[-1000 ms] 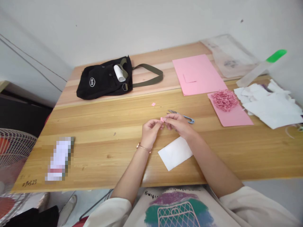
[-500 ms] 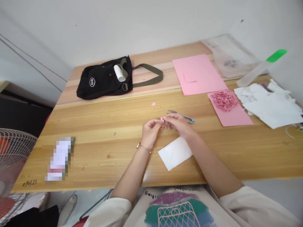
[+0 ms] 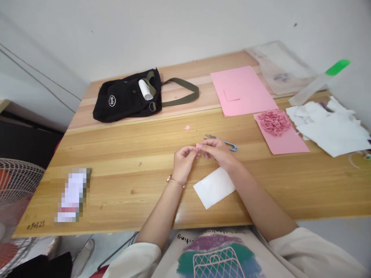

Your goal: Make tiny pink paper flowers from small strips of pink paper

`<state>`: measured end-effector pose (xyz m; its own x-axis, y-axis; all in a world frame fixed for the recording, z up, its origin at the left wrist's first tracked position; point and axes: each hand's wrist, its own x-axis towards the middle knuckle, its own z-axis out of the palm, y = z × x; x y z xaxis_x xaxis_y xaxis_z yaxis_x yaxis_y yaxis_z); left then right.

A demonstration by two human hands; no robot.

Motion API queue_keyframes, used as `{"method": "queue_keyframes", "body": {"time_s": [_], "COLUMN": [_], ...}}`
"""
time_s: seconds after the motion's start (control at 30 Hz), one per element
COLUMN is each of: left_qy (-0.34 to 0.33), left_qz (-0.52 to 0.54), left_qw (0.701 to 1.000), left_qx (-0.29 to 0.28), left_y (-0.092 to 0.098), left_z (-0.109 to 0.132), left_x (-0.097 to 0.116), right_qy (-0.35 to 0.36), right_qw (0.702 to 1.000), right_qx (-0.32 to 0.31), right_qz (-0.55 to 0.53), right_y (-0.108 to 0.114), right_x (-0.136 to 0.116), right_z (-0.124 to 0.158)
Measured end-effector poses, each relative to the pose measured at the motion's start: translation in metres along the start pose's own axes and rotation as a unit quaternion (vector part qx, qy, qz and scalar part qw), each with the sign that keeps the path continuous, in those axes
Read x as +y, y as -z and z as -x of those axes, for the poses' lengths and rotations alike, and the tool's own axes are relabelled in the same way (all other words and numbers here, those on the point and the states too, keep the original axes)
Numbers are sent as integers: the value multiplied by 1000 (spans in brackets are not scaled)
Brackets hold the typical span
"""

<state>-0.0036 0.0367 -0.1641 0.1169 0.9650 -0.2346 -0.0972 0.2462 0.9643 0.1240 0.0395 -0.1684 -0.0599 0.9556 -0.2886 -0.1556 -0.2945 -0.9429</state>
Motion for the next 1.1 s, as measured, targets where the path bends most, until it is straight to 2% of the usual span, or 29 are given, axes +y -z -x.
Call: {"method": "queue_keyframes", "body": {"time_s": [0.3,0.53,0.83,1.1], "left_qy": [-5,1,-1,-1], "left_qz": [0,-3,3,9], "left_qw": [1000,1000,1000,1000], "left_qx": [-7,-4,-7,2], "left_y": [0,-1,0,-1], "left_z": [0,1,0,-1], "left_x": [-1,2,0,1], "right_qy": [20,-9,1,-15], "right_qw": [1000,1000,1000,998], "right_qx": [-15,-5,-8,-13], "right_qz": [-11,-27,-13,-51], "right_y": [1,1,0,2], "right_x": [1,0,0,-1], "right_z": [0,0,0,1]}}
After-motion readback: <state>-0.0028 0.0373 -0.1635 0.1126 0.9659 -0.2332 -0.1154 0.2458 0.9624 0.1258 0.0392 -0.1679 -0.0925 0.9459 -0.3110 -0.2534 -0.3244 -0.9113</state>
